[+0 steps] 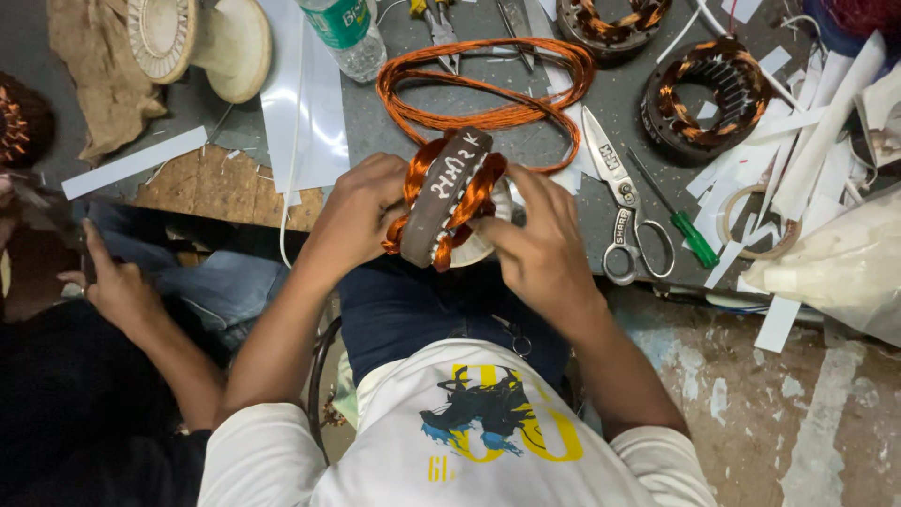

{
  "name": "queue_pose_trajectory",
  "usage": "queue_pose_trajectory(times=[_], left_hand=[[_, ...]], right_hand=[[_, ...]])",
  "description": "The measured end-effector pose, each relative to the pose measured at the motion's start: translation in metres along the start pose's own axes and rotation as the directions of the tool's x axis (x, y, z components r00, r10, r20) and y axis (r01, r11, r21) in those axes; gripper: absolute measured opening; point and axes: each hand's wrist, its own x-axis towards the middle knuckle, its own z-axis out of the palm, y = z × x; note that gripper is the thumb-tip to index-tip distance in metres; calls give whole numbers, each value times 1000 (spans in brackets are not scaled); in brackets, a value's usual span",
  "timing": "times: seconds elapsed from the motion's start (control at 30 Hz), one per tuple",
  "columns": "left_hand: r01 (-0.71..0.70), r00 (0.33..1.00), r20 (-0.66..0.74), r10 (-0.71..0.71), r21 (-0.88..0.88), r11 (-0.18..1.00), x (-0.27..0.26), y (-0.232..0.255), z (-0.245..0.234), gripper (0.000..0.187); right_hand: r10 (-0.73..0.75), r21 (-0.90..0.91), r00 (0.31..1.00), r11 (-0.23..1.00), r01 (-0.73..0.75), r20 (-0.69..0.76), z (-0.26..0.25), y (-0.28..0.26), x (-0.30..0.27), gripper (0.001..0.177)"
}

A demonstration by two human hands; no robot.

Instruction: The person winds copper wire around a toroidal core, adjusts the coil, and secures it with a thin wire. They handle multiple cores and use a spool of copper wire throughout the process.

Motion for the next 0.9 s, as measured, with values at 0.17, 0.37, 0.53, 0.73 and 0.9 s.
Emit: queue_pose_trajectory(times=[0.17, 0.37, 0.53, 0.73, 0.9], left_hand=[[-45, 995, 90, 42, 30, 999, 10, -11, -10, 16], [-135, 963, 231, 136, -17, 991, 30, -36, -13, 20], [-132, 953, 275, 124, 11, 991, 33, -29, -16, 24], [-206, 954, 228, 194, 27, 978, 33, -30, -14, 20], [-124, 963, 244, 114, 29, 992, 23, -30, -18, 16]], right_hand=[[-284, 178, 957, 940, 291, -66, 37, -46, -46, 9], [-95, 211, 981, 976, 57, 171, 119, -79, -14, 44], [25, -1, 968, 1000, -25, 249, 175, -64, 20, 42], [36, -66, 938, 998, -14, 344, 199, -50, 19, 34], [34, 33, 979, 999, -42, 203, 173, -65, 10, 35]])
